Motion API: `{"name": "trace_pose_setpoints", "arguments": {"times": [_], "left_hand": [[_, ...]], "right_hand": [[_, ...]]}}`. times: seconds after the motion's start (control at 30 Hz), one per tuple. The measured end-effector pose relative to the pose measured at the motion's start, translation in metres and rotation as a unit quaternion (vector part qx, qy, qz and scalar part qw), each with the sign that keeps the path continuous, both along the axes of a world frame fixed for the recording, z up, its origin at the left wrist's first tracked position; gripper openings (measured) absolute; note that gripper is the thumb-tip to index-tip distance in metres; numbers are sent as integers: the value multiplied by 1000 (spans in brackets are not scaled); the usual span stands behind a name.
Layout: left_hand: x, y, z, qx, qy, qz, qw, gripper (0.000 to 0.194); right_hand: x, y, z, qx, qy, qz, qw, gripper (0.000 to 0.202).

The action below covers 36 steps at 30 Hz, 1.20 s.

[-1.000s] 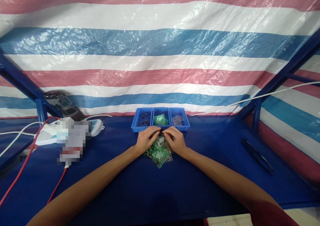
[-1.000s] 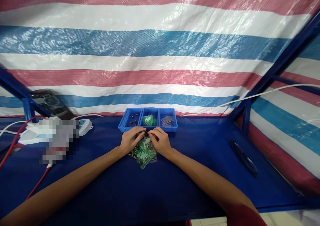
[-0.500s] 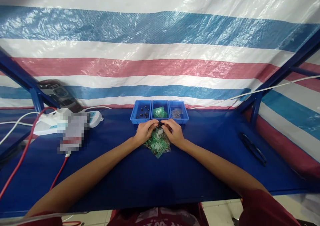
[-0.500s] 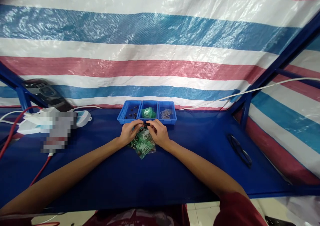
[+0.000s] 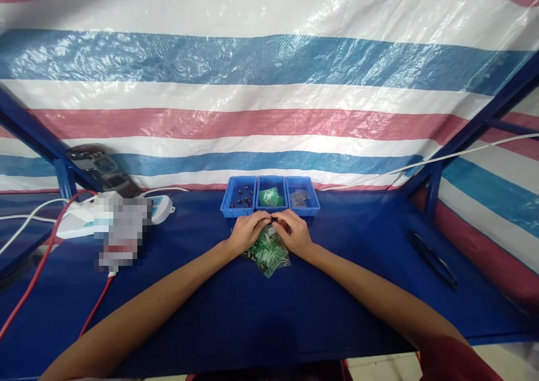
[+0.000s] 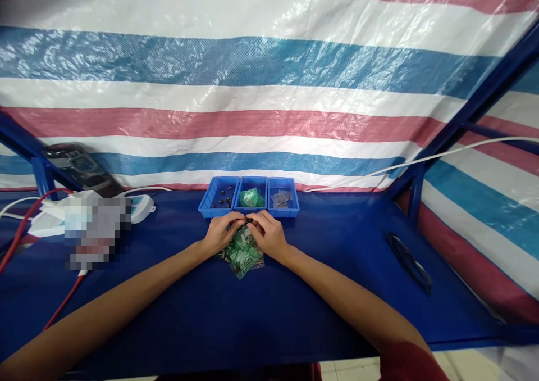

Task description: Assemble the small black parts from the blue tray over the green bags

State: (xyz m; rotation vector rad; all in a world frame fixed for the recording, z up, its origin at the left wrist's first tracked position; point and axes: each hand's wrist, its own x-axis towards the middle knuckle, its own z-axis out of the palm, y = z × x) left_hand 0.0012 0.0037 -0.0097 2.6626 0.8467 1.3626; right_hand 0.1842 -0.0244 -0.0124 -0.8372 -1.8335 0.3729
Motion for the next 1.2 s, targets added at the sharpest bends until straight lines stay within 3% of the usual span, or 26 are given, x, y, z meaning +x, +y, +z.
{"name": "trace_pose_setpoints", "arguments": {"times": [0.47,0.9,1.2], "left_hand": [[-1,2,-3,52,17,-18,998,17],[3,-5,8,20,5,-25,999,21],[1,-4,6,21,8,-11,1000,17]], "right_hand": [[-3,2,1,27,-1,0,1000,18],[0,2,1,3,17,-40,999,19],[-1,-1,7,19,16,-12,1000,20]]}}
